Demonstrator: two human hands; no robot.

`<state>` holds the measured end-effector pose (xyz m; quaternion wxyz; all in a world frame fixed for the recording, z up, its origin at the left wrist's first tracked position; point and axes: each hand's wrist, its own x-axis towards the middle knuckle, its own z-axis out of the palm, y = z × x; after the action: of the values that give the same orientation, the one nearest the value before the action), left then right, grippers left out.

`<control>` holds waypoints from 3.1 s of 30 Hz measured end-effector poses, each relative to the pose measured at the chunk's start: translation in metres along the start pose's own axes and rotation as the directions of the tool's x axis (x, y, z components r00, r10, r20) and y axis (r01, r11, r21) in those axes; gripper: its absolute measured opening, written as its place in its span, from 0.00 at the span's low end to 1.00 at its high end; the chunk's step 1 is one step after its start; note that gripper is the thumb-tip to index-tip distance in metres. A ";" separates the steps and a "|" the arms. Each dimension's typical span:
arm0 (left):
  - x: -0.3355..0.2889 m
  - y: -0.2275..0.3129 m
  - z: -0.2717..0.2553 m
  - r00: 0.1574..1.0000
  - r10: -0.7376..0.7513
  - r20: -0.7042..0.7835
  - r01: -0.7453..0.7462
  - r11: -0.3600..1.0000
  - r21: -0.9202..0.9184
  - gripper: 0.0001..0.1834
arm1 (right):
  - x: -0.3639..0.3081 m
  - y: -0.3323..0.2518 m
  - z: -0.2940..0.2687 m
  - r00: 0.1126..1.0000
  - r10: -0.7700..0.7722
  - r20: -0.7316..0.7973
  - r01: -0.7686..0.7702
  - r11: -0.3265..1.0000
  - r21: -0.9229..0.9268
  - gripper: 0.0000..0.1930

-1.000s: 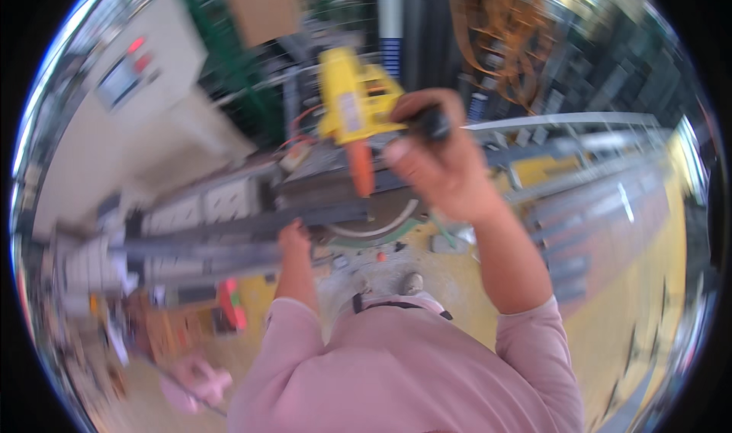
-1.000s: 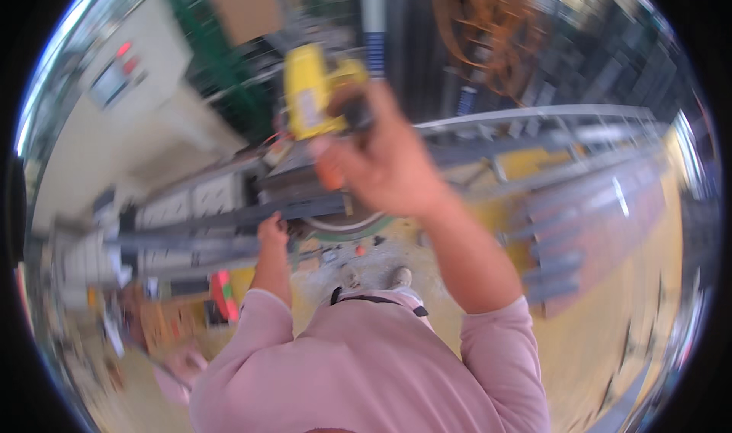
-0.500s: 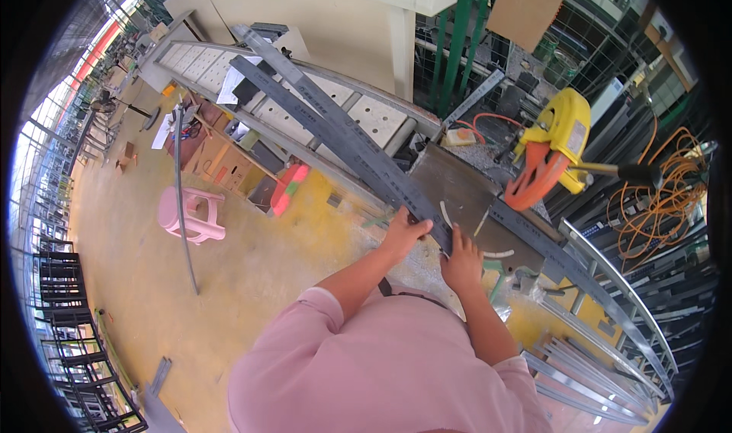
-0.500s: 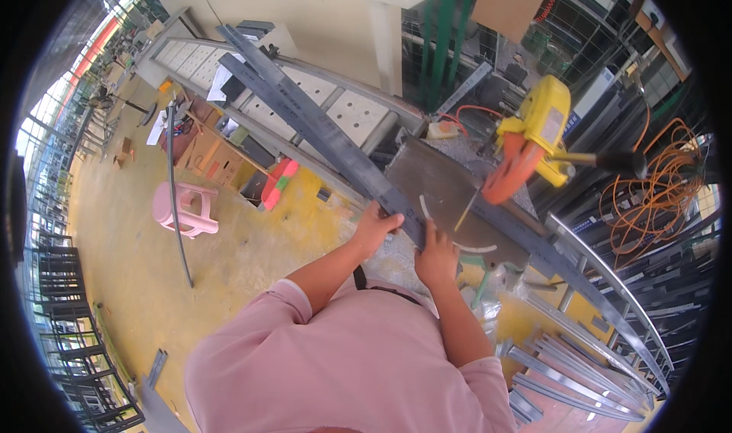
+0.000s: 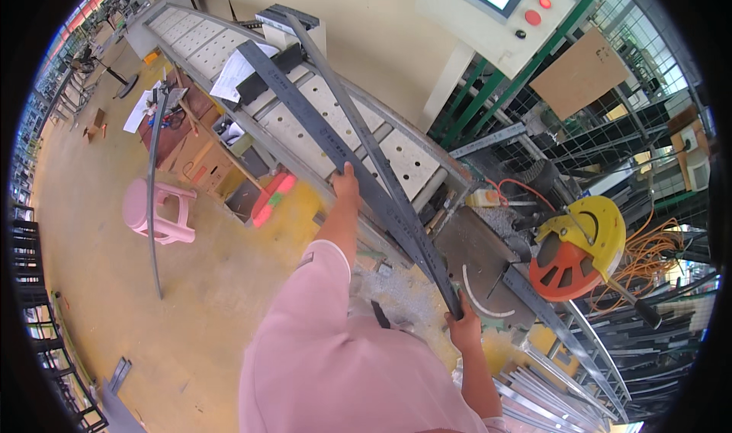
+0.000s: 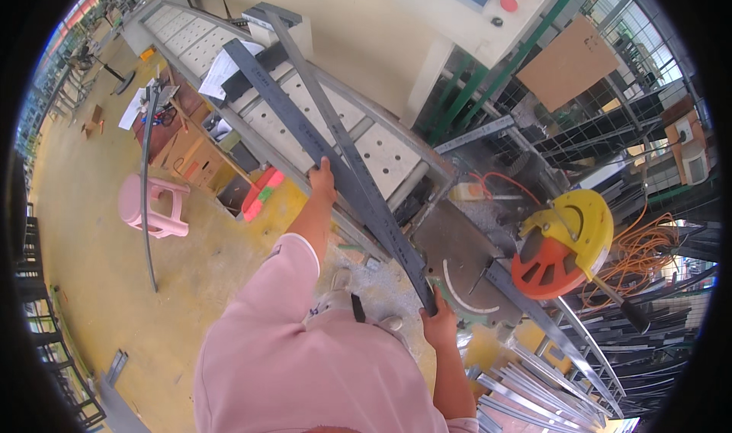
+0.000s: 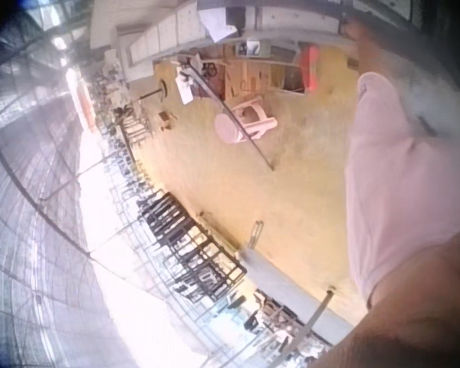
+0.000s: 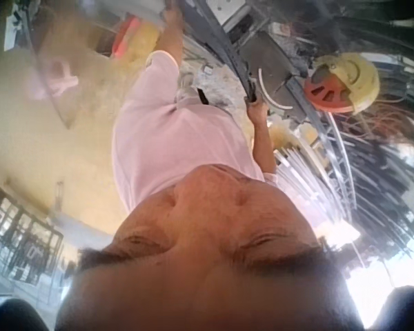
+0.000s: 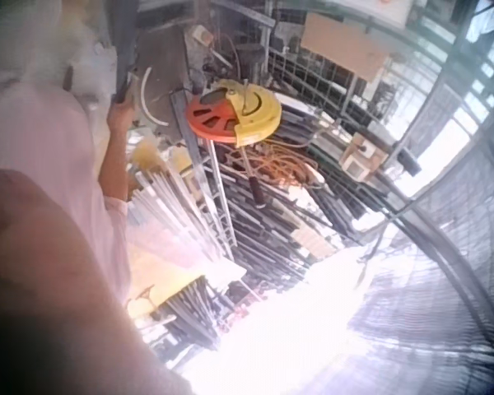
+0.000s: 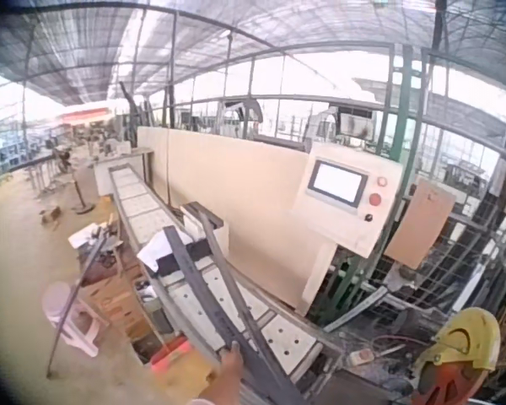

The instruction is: The person positions metal profiles on a specialized cutting machine, operates the touch-screen control panel to set parameters, and uses a circular saw to cut the profiles to length. The person then moves the cut pieces and organizes them on a nearby stack.

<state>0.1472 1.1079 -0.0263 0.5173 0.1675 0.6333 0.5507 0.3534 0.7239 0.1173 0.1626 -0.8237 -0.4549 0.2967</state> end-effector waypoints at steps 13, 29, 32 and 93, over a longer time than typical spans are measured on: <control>-0.112 0.064 -0.085 0.992 -0.060 0.109 0.102 0.892 -0.441 0.27 | -0.004 -0.062 -0.028 0.988 -0.128 0.087 0.116 0.985 0.131 0.33; -0.296 0.016 -0.370 0.830 0.364 0.422 0.360 0.228 -0.905 0.18 | -0.180 0.027 0.024 0.584 -0.645 0.493 0.704 0.705 0.086 0.48; -0.324 0.001 -0.446 0.749 0.552 0.368 0.332 0.168 -0.928 0.16 | -0.217 0.009 0.037 0.528 -0.573 0.626 0.737 0.676 -0.002 0.49; -0.293 0.284 -2.245 0.713 -0.155 -0.684 -0.516 0.545 -0.661 0.22 | -1.391 -1.025 1.428 -0.337 -0.118 0.934 0.937 0.053 0.344 0.44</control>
<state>-1.7199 -0.2021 0.0406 0.2009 -0.2334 0.4206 0.8534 -1.7961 0.0905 0.0418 -0.3080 0.0068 -0.8872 0.3434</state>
